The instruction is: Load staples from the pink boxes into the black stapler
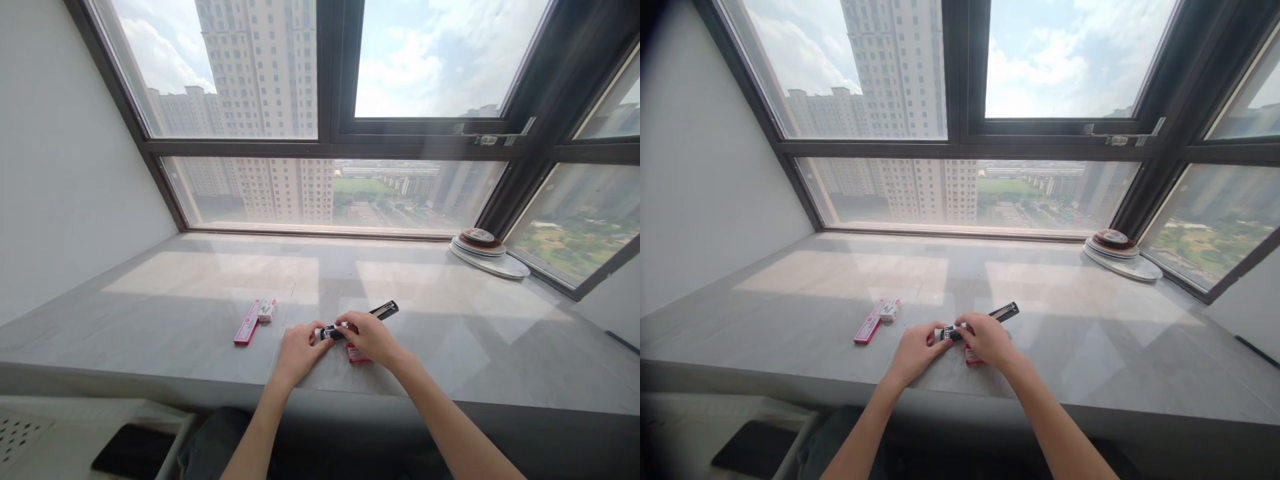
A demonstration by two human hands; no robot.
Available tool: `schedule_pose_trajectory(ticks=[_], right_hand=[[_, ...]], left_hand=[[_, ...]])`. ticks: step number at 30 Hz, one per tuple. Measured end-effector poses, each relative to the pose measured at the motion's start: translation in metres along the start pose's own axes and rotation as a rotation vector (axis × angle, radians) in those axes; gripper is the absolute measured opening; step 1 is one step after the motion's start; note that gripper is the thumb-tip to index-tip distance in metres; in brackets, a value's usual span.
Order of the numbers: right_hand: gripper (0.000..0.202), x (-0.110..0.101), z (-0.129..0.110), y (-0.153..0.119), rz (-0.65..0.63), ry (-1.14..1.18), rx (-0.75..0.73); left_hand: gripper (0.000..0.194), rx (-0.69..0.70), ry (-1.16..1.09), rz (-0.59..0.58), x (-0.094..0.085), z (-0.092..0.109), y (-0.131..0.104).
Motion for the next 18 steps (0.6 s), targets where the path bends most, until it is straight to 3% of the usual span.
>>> schedule_pose_trajectory(ticks=[18], right_hand=[[0.031, -0.005, -0.011, 0.0, -0.016, -0.043, 0.013]], left_hand=[[0.03, -0.019, -0.02, 0.0, 0.0, -0.003, -0.001]])
Point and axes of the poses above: each hand's wrist, its own y-axis towards the middle knuckle, its own x-axis out of the palm, z = x × y, the point moved 3 cm from there along y, towards the middle knuckle, and after that the axes turned 4 degrees about -x, right-handed, at the moved point
